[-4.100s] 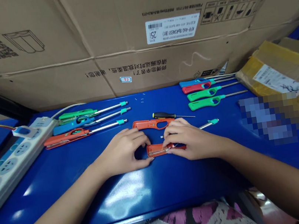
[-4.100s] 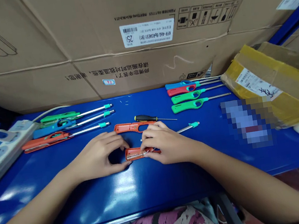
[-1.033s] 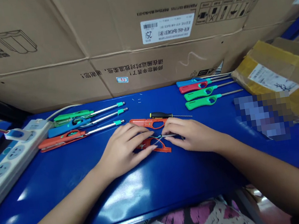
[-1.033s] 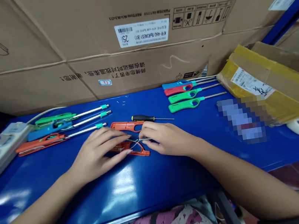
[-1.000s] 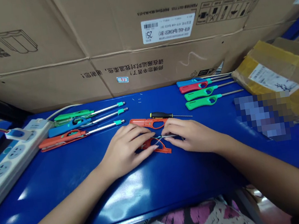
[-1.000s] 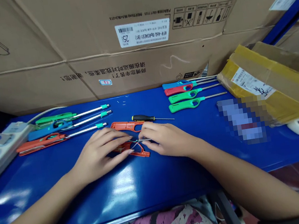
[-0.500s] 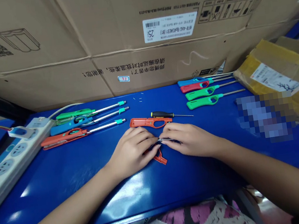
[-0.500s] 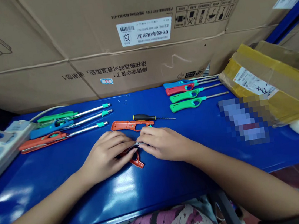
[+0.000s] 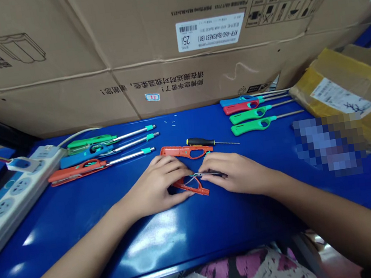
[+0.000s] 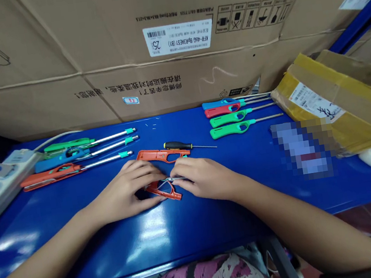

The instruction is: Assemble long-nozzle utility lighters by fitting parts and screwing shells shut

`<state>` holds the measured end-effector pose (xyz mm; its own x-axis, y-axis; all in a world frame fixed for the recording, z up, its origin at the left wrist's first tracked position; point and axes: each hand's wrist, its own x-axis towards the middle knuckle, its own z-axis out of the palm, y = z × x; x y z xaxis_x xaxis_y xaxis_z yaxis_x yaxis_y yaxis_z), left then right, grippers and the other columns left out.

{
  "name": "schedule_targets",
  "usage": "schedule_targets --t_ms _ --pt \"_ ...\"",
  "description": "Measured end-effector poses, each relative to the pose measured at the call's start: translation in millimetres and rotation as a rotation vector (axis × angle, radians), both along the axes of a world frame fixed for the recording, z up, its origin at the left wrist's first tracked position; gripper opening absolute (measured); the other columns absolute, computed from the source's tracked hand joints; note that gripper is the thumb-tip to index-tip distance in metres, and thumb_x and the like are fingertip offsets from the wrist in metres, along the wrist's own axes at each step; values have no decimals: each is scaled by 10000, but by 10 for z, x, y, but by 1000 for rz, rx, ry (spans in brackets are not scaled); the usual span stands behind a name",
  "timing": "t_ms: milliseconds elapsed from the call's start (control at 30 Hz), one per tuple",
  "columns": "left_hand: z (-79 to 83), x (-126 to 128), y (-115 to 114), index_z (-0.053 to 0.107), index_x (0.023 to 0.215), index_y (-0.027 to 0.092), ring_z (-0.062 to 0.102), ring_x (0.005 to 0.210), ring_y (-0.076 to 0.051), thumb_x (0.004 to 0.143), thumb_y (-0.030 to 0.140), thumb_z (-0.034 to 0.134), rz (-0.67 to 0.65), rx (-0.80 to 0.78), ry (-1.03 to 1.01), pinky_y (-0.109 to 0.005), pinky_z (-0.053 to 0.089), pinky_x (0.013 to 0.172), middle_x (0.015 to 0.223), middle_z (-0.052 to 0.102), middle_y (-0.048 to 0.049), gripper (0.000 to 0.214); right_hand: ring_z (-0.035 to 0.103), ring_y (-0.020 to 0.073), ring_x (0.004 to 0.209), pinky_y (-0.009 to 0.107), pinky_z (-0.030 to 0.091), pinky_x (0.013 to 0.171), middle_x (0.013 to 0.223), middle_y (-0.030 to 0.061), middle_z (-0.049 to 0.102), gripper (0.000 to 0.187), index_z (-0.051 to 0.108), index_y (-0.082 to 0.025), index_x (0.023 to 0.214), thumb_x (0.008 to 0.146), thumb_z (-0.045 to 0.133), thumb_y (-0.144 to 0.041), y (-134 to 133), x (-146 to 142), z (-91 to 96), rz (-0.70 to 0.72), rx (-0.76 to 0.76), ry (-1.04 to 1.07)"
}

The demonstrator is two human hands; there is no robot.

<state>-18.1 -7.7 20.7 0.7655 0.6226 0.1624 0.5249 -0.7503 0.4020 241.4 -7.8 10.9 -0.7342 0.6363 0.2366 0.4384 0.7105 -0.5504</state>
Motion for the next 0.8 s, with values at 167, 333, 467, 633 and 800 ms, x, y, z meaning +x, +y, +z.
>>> schedule_targets --t_ms 167,333,467,633,800 --pt "-18 20 -2 694 1111 241 605 1059 -227 899 449 700 55 55 -10 -375 360 919 1091 713 -29 296 668 174 946 307 536 851 1012 59 696 140 683 -169 1003 996 556 -228 -5 11 32 49 -16 -54" --pt "-48 49 -10 702 1064 238 606 1021 -222 907 460 688 89 66 -38 -369 364 900 1037 717 -24 272 660 164 941 300 533 848 1052 67 684 190 704 -167 1040 1004 523 -217 -11 24 40 59 -25 -76" --pt "-76 69 -9 698 1044 226 610 1013 -216 903 456 691 110 59 -67 -361 384 902 1040 705 -29 271 664 165 932 293 522 829 1036 64 692 217 715 -166 1031 1012 505 -217 1 41 64 69 -19 -136" --pt "-94 56 -7 686 1025 219 620 1012 -214 899 450 692 120 77 -83 -361 401 898 1051 696 -35 263 678 163 877 276 477 710 1014 40 707 222 729 -187 991 1012 515 -242 8 72 111 46 66 -263" --pt "-155 57 17 659 1044 203 621 1015 -220 907 415 684 108 49 -121 -367 429 909 1058 681 -58 253 681 167 871 278 448 686 1001 37 720 216 739 -187 1008 1008 531 -244 11 84 96 42 163 -289"
